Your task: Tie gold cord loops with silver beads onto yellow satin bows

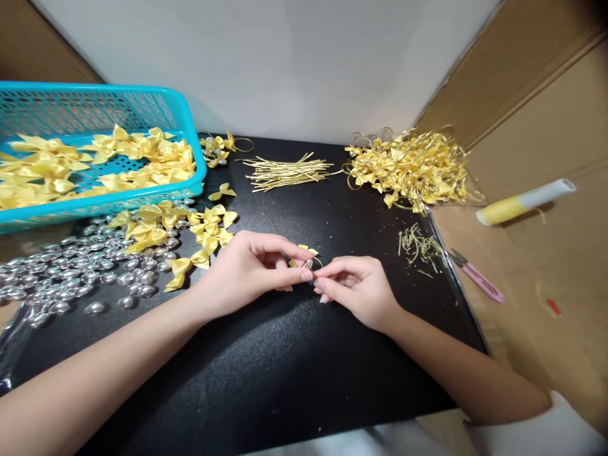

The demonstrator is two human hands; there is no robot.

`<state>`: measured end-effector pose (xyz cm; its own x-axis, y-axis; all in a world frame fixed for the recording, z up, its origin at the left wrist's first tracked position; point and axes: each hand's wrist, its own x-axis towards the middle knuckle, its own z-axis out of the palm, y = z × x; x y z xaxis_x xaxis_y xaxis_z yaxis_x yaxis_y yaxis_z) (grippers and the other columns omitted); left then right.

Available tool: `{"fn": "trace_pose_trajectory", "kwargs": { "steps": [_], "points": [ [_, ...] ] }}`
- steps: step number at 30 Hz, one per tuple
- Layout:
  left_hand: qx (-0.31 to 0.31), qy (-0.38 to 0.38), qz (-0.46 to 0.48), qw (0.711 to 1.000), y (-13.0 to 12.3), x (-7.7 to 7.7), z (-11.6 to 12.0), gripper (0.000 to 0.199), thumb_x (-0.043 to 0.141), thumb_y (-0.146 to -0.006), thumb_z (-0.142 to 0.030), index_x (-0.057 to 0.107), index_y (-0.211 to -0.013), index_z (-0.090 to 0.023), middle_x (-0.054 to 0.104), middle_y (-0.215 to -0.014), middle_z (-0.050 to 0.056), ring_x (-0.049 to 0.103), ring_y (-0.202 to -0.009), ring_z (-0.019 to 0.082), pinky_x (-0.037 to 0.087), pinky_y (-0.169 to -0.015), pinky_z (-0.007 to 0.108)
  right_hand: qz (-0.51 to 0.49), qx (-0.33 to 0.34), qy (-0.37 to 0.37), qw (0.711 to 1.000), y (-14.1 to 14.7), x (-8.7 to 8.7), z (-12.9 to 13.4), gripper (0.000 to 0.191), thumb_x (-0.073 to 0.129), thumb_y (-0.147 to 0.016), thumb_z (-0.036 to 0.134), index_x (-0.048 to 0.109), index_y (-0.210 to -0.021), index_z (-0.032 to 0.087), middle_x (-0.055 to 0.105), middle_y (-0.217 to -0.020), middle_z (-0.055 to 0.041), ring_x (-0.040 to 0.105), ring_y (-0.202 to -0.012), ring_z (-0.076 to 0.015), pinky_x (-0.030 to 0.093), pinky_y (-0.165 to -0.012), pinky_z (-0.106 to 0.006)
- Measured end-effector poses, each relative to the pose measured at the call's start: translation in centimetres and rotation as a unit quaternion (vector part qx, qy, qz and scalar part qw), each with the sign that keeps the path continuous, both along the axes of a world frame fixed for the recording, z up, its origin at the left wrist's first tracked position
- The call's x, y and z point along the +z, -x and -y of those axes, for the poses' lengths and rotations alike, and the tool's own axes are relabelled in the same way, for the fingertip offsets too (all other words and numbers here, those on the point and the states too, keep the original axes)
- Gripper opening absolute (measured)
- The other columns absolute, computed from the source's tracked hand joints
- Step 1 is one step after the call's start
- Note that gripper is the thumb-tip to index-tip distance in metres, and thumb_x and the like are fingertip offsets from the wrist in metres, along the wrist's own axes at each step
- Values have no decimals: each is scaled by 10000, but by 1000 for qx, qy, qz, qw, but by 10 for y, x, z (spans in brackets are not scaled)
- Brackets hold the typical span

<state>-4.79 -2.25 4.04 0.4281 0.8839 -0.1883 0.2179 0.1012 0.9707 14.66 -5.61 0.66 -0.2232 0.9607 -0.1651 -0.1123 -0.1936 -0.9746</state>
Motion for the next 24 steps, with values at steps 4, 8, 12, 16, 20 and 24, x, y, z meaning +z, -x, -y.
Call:
{"fn": "trace_pose_trajectory", "kwargs": {
  "steps": [4,8,12,16,20,24],
  "points": [
    [-28,-67,-35,997,0,0,1,180,808,-702,-260,791,-849,-157,704,-722,32,591,-542,82,457,-476,162,7,13,-11,1000,-1,-5,1,154,852,-622,230,757,-730,174,695,-624,5,646,-490,-93,575,-497,-212],
    [-58,-123,-62,989,1,-4,1,185,795,-724,-277,791,-873,-168,679,-738,29,547,-544,75,435,-477,168,7,20,0,1000,-1,-6,0,186,839,-650,302,729,-719,169,698,-659,-5,649,-515,-101,593,-533,-246],
    [-85,-145,-54,984,2,-2,1,200,715,-809,-289,779,-973,-193,693,-815,39,581,-605,90,438,-494,169,-26,16,31,999,1,-6,-2,241,853,-630,323,681,-703,171,678,-629,14,644,-521,-95,596,-564,-246],
    [-70,-154,-65,983,1,0,2,195,667,-849,-279,774,-986,-193,730,-838,46,623,-654,112,476,-552,192,-46,17,37,998,2,-7,-3,269,840,-651,367,662,-717,177,669,-622,23,644,-535,-89,589,-577,-238],
    [-46,-143,-74,986,1,0,3,167,703,-822,-282,775,-942,-191,764,-813,31,653,-657,121,514,-611,207,-44,27,43,998,2,-8,-3,322,833,-647,432,651,-728,178,673,-640,15,646,-545,-97,590,-583,-256],
    [-65,-131,-62,987,2,1,1,100,692,-833,-271,757,-841,-195,768,-860,22,682,-750,140,530,-691,228,-46,34,54,997,3,-7,-3,336,853,-619,416,641,-727,178,661,-646,26,636,-544,-88,585,-583,-247]
  ]
}}
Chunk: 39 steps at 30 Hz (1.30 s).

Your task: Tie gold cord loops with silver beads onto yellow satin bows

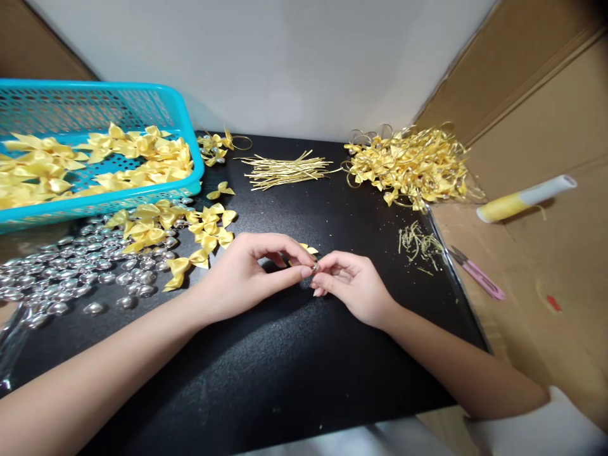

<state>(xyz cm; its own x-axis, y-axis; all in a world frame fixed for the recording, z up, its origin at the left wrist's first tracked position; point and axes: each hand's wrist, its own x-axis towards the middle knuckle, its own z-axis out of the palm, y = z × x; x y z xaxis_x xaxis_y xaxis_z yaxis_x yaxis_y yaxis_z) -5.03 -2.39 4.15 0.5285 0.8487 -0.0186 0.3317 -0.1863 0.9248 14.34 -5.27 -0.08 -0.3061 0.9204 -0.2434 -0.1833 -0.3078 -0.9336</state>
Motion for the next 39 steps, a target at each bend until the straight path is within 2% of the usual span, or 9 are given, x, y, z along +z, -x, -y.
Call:
{"fn": "trace_pose_trajectory", "kwargs": {
  "steps": [3,8,12,17,19,22,26,32,39],
  "points": [
    [-12,-19,0,1000,1,2,-1,89,680,-847,-255,734,-806,-196,751,-912,19,686,-852,147,523,-795,247,-14,-2,2,1000,0,0,0,311,866,-609,350,646,-753,184,665,-674,31,632,-561,-72,580,-593,-220],
    [-3,-108,-29,994,0,5,1,104,655,-865,-246,732,-808,-205,706,-1030,42,660,-953,166,499,-893,293,-7,-4,-42,999,-1,-4,0,372,847,-644,314,667,-956,224,683,-740,29,664,-651,-93,595,-653,-238],
    [26,-140,-47,989,2,10,4,124,638,-869,-270,719,-793,-214,692,-1051,48,642,-1003,192,486,-951,339,50,23,-108,993,-4,-6,0,222,755,-754,393,691,-840,198,698,-768,-5,657,-626,-116,585,-635,-284],
    [129,-181,6,975,4,26,11,65,655,-839,-217,667,-778,-236,680,-1010,28,627,-981,196,509,-895,338,237,3,-264,935,-11,-5,-7,81,693,-829,289,735,-818,220,721,-779,-20,587,-618,-117,492,-602,-276],
    [174,-211,31,962,3,33,14,97,659,-828,-162,649,-764,-235,674,-968,13,619,-957,174,512,-863,310,271,-3,-300,914,-12,-5,-10,57,696,-834,259,740,-817,227,730,-785,-19,593,-651,-127,489,-643,-288],
    [201,-236,57,949,0,38,17,144,661,-818,-95,647,-769,-230,663,-931,-12,607,-930,125,498,-857,257,288,10,-329,899,-13,-8,-13,42,701,-837,237,743,-838,233,745,-832,-28,635,-761,-157,509,-750,-327],
    [188,-231,53,953,1,36,16,134,672,-821,-105,653,-777,-230,657,-923,-21,604,-912,110,491,-827,240,314,24,-348,883,-15,-8,-14,69,710,-827,248,742,-888,244,738,-994,-54,645,-917,-199,515,-829,-378],
    [131,-197,16,971,5,27,12,56,689,-823,-190,690,-804,-242,658,-959,-2,616,-933,169,489,-869,307,288,-40,-409,865,-16,8,-12,216,726,-814,233,730,-1029,258,729,-1074,-65,639,-1017,-220,482,-930,-426],
    [45,-209,-17,977,-5,15,13,36,685,-845,-200,711,-832,-222,640,-931,8,611,-886,144,478,-825,277,179,-43,-435,881,-8,10,-9,85,701,-831,177,758,-865,230,760,-820,-32,671,-780,-165,549,-741,-334]
  ]
}}
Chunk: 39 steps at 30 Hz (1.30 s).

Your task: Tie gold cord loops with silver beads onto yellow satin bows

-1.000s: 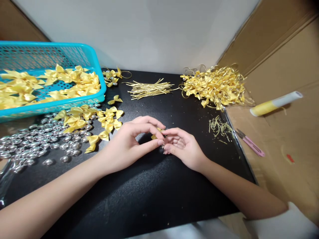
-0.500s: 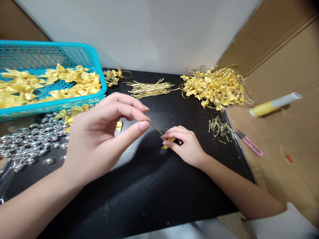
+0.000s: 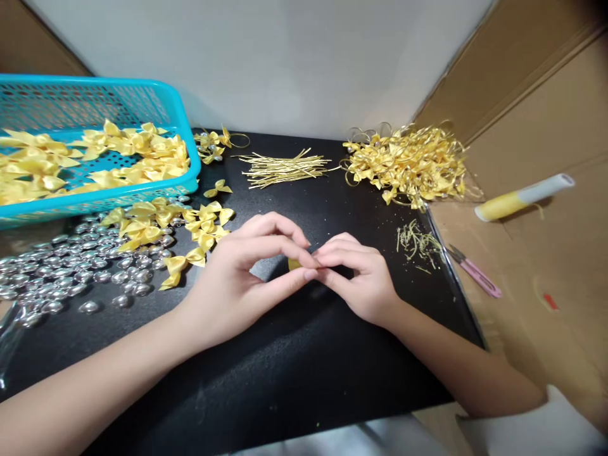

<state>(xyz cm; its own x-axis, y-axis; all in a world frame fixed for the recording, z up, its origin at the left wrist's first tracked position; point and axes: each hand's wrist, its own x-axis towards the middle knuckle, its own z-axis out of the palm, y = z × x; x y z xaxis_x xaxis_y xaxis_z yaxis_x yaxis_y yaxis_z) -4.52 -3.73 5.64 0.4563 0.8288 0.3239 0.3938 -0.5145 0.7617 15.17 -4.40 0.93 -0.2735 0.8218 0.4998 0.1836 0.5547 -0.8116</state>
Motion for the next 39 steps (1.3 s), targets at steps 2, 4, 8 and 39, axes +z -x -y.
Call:
{"fn": "trace_pose_trajectory", "kwargs": {
  "steps": [2,4,8,39],
  "points": [
    [4,-30,-5,1000,0,-4,-2,58,687,-845,-209,683,-902,-203,636,-930,17,602,-888,149,477,-809,275,-17,-7,20,1000,-1,-1,-1,91,698,-830,173,765,-840,234,759,-795,-28,672,-759,-161,553,-736,-333],
    [-5,-81,-39,996,2,-11,-7,140,699,-832,-231,640,-948,-178,636,-917,30,589,-880,167,473,-794,290,-46,-30,64,996,-4,-2,-3,89,706,-822,184,772,-831,244,762,-800,-26,681,-761,-158,557,-747,-333],
    [-128,-145,-223,955,8,-31,-18,79,611,-886,-238,642,-912,-170,655,-923,51,576,-841,182,468,-746,299,-122,-86,186,971,-12,-7,-12,46,759,-767,253,776,-810,254,769,-828,-17,702,-769,-152,565,-742,-319],
    [-118,-275,-291,909,-19,-62,-1,243,459,-982,-217,668,-896,-128,625,-776,46,541,-687,159,484,-606,272,-260,-81,366,890,-17,-19,-26,308,845,-636,412,709,-812,199,716,-669,24,677,-573,-92,553,-564,-208]
  ]
}}
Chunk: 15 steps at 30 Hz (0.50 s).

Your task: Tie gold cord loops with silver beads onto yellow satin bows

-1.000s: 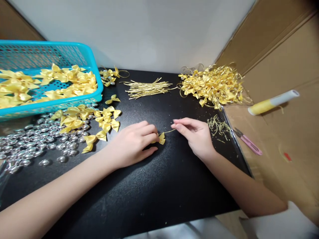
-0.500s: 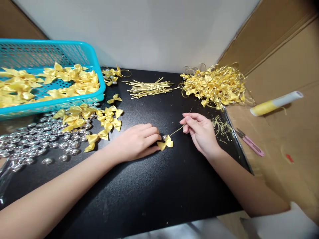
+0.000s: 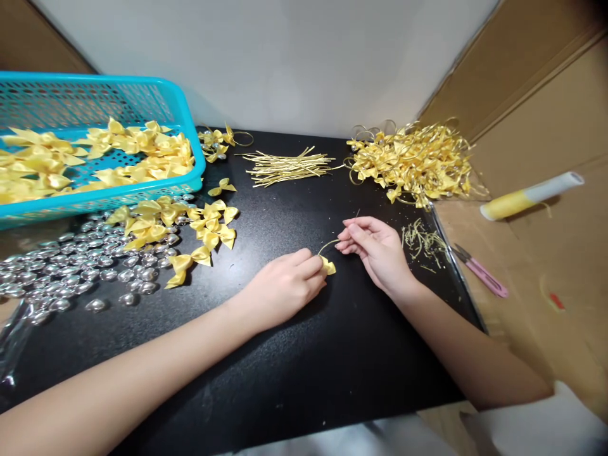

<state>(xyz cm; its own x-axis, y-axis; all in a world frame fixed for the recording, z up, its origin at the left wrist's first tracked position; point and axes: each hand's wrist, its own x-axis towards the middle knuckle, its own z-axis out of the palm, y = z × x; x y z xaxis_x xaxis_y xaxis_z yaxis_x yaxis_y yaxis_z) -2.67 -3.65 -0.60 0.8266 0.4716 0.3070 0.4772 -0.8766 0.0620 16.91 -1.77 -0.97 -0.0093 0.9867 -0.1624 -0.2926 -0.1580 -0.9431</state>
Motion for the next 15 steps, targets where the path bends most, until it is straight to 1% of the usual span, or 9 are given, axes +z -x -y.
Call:
{"fn": "trace_pose_trajectory", "kwargs": {
  "steps": [2,4,6,7,9,11,13,14,15],
  "points": [
    [-23,-12,-3,1000,3,-1,-2,247,420,-986,-149,660,-942,-113,636,-783,52,550,-693,163,482,-608,274,3,-3,-5,1000,-1,-1,0,297,836,-651,410,710,-817,198,716,-673,22,676,-577,-92,552,-565,-210],
    [-41,9,33,999,6,-1,-5,242,409,-985,-123,649,-962,-107,660,-814,67,574,-724,167,496,-645,277,9,-5,-13,1000,-2,-1,0,281,827,-665,403,713,-821,199,708,-659,26,668,-571,-91,547,-562,-213],
    [-30,82,119,989,8,0,-5,212,430,-984,-134,637,-937,-126,680,-849,71,603,-769,158,511,-699,268,19,-6,-23,1000,-3,-2,-1,263,822,-673,389,717,-820,199,688,-631,35,646,-547,-83,535,-552,-213],
    [-8,134,171,976,7,1,-5,191,448,-980,-146,629,-920,-138,686,-859,66,615,-785,149,514,-719,261,24,-6,-28,999,-4,-3,-1,253,819,-677,383,719,-819,199,676,-618,40,632,-533,-78,527,-545,-211],
    [62,254,273,926,6,2,-4,155,483,-968,-184,613,-889,-154,682,-829,43,624,-753,130,512,-695,243,39,-2,-39,998,-4,-3,-1,231,806,-694,377,721,-818,201,658,-608,44,606,-517,-71,514,-534,-213],
    [145,363,351,851,4,3,-5,130,506,-956,-232,600,-904,-159,656,-753,15,602,-657,113,493,-612,225,68,8,-51,996,-4,-3,0,218,781,-720,385,720,-820,201,642,-599,44,583,-502,-73,500,-516,-223],
    [199,430,413,778,2,2,-6,123,529,-940,-264,591,-963,-161,619,-700,-7,557,-577,98,458,-535,207,106,23,-65,992,-2,0,4,209,751,-749,394,716,-811,197,604,-556,50,539,-465,-75,464,-472,-228],
    [211,447,436,752,1,1,-7,129,543,-930,-269,591,-982,-160,609,-695,-12,541,-561,93,448,-518,200,124,31,-75,989,-1,2,6,199,733,-765,389,711,-801,195,577,-529,55,507,-442,-72,433,-445,-225],
    [216,456,451,736,1,1,-7,137,556,-922,-273,598,-987,-160,607,-701,-11,533,-560,90,445,-515,197,141,41,-88,985,0,4,9,182,714,-782,375,704,-786,194,553,-509,59,475,-424,-69,398,-422,-222]
  ]
}}
